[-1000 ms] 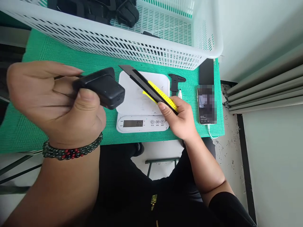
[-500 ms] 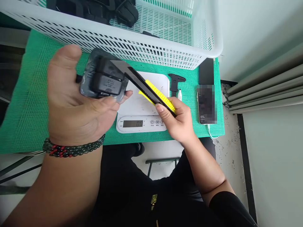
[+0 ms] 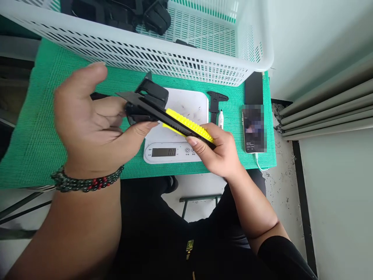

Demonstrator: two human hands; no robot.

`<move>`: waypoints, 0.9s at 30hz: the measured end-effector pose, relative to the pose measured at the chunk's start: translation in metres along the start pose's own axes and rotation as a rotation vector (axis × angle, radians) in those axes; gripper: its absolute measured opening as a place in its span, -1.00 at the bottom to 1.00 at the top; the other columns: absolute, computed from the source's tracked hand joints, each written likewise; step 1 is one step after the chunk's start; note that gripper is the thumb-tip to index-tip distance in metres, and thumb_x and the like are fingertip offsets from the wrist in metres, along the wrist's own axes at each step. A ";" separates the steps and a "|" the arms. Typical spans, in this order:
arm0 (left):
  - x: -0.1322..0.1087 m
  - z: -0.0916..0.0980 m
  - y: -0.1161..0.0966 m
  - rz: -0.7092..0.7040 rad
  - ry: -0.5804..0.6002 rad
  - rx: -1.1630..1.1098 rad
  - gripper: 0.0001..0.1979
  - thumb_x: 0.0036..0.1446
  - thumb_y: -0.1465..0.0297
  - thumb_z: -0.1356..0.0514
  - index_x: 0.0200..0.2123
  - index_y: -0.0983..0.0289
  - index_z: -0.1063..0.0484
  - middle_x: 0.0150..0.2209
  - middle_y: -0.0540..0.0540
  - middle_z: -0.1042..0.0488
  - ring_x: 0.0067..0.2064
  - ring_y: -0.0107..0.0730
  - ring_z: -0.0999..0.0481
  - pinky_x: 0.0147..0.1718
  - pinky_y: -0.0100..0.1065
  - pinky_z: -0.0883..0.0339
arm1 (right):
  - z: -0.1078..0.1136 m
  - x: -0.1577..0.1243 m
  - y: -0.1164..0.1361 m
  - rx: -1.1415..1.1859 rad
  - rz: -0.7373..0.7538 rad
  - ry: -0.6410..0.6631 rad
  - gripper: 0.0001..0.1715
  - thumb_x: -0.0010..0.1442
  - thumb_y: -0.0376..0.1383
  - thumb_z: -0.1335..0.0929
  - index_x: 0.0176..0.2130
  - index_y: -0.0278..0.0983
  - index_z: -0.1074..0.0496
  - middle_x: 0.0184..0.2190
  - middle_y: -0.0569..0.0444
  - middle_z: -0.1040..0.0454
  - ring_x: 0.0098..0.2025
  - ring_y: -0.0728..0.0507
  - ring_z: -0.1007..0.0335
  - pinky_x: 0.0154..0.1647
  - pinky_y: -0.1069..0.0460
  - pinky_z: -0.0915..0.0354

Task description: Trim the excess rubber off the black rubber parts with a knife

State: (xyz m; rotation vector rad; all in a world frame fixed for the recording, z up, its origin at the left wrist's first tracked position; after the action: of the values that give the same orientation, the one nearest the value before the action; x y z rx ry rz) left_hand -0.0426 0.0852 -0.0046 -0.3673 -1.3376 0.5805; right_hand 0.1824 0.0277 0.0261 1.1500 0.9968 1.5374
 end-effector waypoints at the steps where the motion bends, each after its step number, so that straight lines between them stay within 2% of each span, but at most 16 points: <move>1: 0.002 0.000 -0.003 0.002 0.025 0.066 0.17 -0.20 0.31 -0.67 0.44 0.12 -0.20 0.28 0.22 -0.46 -0.14 -0.24 -0.74 -0.03 -0.12 -0.71 | 0.000 0.000 0.001 -0.019 0.005 0.012 -0.56 0.35 0.10 -0.41 -0.29 -0.19 -0.45 -0.51 0.18 -0.35 -0.51 -0.01 -0.15 -0.49 0.02 -0.10; 3: 0.005 -0.001 -0.008 -0.004 0.069 0.146 0.10 -0.12 0.26 -0.64 0.44 0.13 -0.21 0.16 0.14 -0.57 -0.19 -0.29 -0.73 0.02 -0.07 -0.69 | 0.000 0.001 0.002 -0.050 0.001 0.034 -0.56 0.35 0.10 -0.41 -0.28 -0.20 -0.47 -0.49 0.16 -0.36 -0.49 -0.02 -0.15 -0.48 0.01 -0.09; 5: 0.007 -0.003 -0.013 -0.065 0.096 0.089 0.12 -0.13 0.08 -0.62 0.44 0.09 -0.21 0.04 0.05 -0.61 -0.26 -0.30 -0.73 -0.02 0.03 -0.70 | 0.001 0.002 -0.001 -0.064 -0.022 0.028 -0.55 0.35 0.10 -0.41 -0.31 -0.20 -0.44 -0.51 0.17 -0.33 -0.49 -0.02 -0.13 -0.49 0.01 -0.06; 7: 0.007 -0.004 -0.012 -0.051 0.107 -0.012 0.17 -0.17 -0.03 -0.61 0.44 0.05 -0.18 -0.04 -0.01 -0.62 -0.29 -0.27 -0.74 -0.06 0.12 -0.69 | 0.007 0.004 -0.006 -0.079 -0.057 -0.029 -0.52 0.35 0.11 -0.41 -0.35 -0.19 -0.40 -0.54 0.19 -0.29 -0.50 -0.01 -0.09 -0.49 0.01 -0.03; 11: 0.002 -0.002 0.003 0.118 0.096 -0.170 0.06 -0.20 0.02 -0.63 0.33 0.05 -0.29 -0.12 -0.05 -0.60 -0.34 -0.22 -0.73 -0.04 0.32 -0.62 | 0.020 0.007 -0.016 -0.126 -0.120 -0.169 -0.45 0.31 0.17 -0.44 -0.41 -0.19 -0.34 -0.56 0.21 -0.24 -0.49 -0.02 -0.07 -0.47 0.01 -0.02; 14: -0.002 0.000 0.009 0.191 0.088 -0.124 0.08 -0.33 0.05 -0.68 0.26 0.11 -0.34 -0.22 -0.09 -0.59 -0.30 -0.17 -0.74 0.06 0.38 -0.55 | 0.019 0.008 -0.018 -0.035 -0.135 -0.120 -0.43 0.30 0.20 -0.43 -0.40 -0.18 -0.34 -0.56 0.20 -0.25 -0.50 -0.03 -0.10 -0.48 0.01 -0.05; 17: 0.000 0.001 0.006 0.166 0.117 -0.046 0.13 -0.35 0.07 -0.69 0.29 0.14 -0.32 -0.21 -0.06 -0.61 -0.23 -0.13 -0.75 0.10 0.33 -0.56 | 0.010 0.007 -0.010 0.019 -0.089 0.008 -0.45 0.31 0.19 -0.43 -0.38 -0.18 -0.38 -0.56 0.20 -0.28 -0.51 -0.02 -0.11 -0.48 0.01 -0.08; 19: 0.004 0.000 0.000 0.106 0.135 -0.053 0.15 -0.33 0.08 -0.69 0.33 0.11 -0.30 -0.20 -0.07 -0.60 -0.25 -0.17 -0.74 0.06 0.31 -0.59 | 0.008 0.007 -0.007 0.006 -0.068 0.048 -0.45 0.32 0.17 -0.43 -0.40 -0.19 -0.37 -0.56 0.21 -0.28 -0.52 -0.01 -0.10 -0.49 0.02 -0.07; 21: 0.010 -0.002 -0.011 0.003 0.176 -0.098 0.18 -0.29 0.06 -0.67 0.39 0.03 -0.25 -0.16 -0.07 -0.59 -0.32 -0.26 -0.72 -0.08 0.17 -0.69 | 0.012 0.008 -0.010 -0.038 -0.092 0.011 -0.43 0.33 0.17 -0.42 -0.43 -0.19 -0.33 -0.57 0.21 -0.26 -0.52 -0.01 -0.09 -0.49 0.02 -0.05; 23: 0.015 -0.005 -0.024 -0.068 0.222 -0.152 0.18 -0.21 0.04 -0.65 0.44 -0.07 -0.18 -0.02 0.00 -0.59 -0.37 -0.32 -0.71 -0.31 -0.10 -0.73 | 0.018 0.010 -0.016 -0.109 -0.138 -0.070 -0.39 0.31 0.19 -0.43 -0.46 -0.19 -0.29 -0.57 0.21 -0.23 -0.51 -0.01 -0.08 -0.50 0.02 -0.03; 25: 0.020 -0.006 -0.033 -0.031 0.219 -0.178 0.09 -0.09 0.14 -0.62 0.45 -0.12 -0.19 0.12 0.07 -0.55 -0.32 -0.29 -0.73 -0.49 -0.28 -0.66 | 0.022 0.011 -0.022 -0.139 -0.181 -0.124 -0.36 0.28 0.22 -0.44 -0.47 -0.18 -0.27 -0.58 0.20 -0.21 -0.50 -0.02 -0.07 -0.50 0.02 -0.01; 27: 0.024 -0.005 -0.041 -0.020 0.179 -0.189 -0.08 -0.01 0.31 -0.57 0.40 -0.05 -0.32 -0.03 0.06 -0.61 -0.30 -0.25 -0.72 -0.61 -0.38 -0.56 | 0.021 0.011 -0.027 -0.095 -0.212 -0.121 -0.35 0.27 0.24 -0.44 -0.47 -0.18 -0.26 -0.57 0.20 -0.21 -0.50 -0.02 -0.07 -0.52 0.03 0.00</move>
State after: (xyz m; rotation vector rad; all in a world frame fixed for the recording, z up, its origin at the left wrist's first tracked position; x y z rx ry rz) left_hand -0.0271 0.0662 0.0364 -0.5473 -1.2245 0.3955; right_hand 0.2069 0.0456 0.0069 1.0241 0.9228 1.3176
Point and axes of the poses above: each hand's wrist, its own x-axis towards the middle knuckle, its own z-axis out of the back of the hand, y = z × x, the point moved 6 cm from there along x, towards the middle knuckle
